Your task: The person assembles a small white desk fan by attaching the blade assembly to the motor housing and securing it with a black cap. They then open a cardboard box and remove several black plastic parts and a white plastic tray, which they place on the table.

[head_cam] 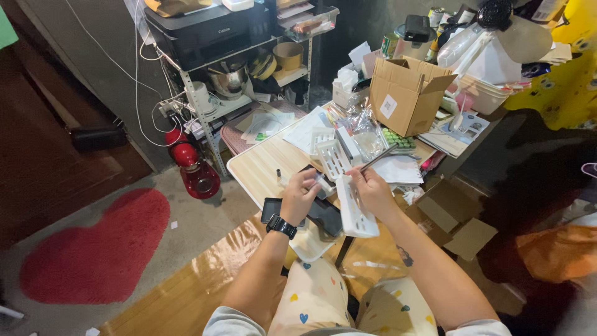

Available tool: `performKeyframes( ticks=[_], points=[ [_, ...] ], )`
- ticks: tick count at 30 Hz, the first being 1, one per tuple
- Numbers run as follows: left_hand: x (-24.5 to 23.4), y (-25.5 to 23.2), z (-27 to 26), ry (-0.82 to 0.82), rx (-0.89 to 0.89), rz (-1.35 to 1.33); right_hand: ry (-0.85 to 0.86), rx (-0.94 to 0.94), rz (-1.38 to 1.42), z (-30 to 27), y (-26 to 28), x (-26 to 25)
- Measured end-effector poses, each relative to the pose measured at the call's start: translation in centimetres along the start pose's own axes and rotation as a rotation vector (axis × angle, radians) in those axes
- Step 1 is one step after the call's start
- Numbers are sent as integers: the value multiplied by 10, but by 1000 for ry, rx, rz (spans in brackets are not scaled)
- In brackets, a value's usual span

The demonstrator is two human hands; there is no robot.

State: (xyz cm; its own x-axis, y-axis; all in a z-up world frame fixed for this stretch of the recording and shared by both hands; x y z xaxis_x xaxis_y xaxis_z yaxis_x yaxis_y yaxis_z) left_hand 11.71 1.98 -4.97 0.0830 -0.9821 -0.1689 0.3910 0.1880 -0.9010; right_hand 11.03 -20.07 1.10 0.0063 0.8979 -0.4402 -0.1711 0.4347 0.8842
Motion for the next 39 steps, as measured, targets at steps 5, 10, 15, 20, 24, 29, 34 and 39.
performKeyframes(
  ticks=[5,10,15,20,24,29,34,39],
  points=[
    [3,21,-3,50,-210,-66,177,-49,112,5,-13,7],
    [14,20,-4,-4,-290,-450,328,47,332,6,-20,8],
    [16,-18,-9,-90,-135,-420,279,50,289,15,-14,-7],
    [15,-51,-14,-161,-34,-231,312,121,316,16,-21,-1],
    [16,-51,-14,-161,-37,-158,371,-28,186,11,-15,6],
    [17,-43,-12,-19,-109,-246,454,40,168,18,-25,10],
    [-11,-61,-16,63,-11,207,500,79,64,34,-42,4],
    [-60,-43,-13,-97,-17,204,592,18,-19,49,-54,3]
  ],
)
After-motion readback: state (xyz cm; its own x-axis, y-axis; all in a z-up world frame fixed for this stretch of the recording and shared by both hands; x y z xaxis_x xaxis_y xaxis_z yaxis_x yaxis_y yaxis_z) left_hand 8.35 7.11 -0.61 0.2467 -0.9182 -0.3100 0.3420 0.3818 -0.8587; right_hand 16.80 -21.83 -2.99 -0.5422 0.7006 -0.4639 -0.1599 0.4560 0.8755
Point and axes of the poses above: each hand's wrist, its own z-axis towards the middle knuckle, its own x-axis out of the palm, y = z × x, the point moved 5 cm from there along z, towards the middle knuckle, and after that the axes turned 3 degrees about y, right-handed, at the moved point
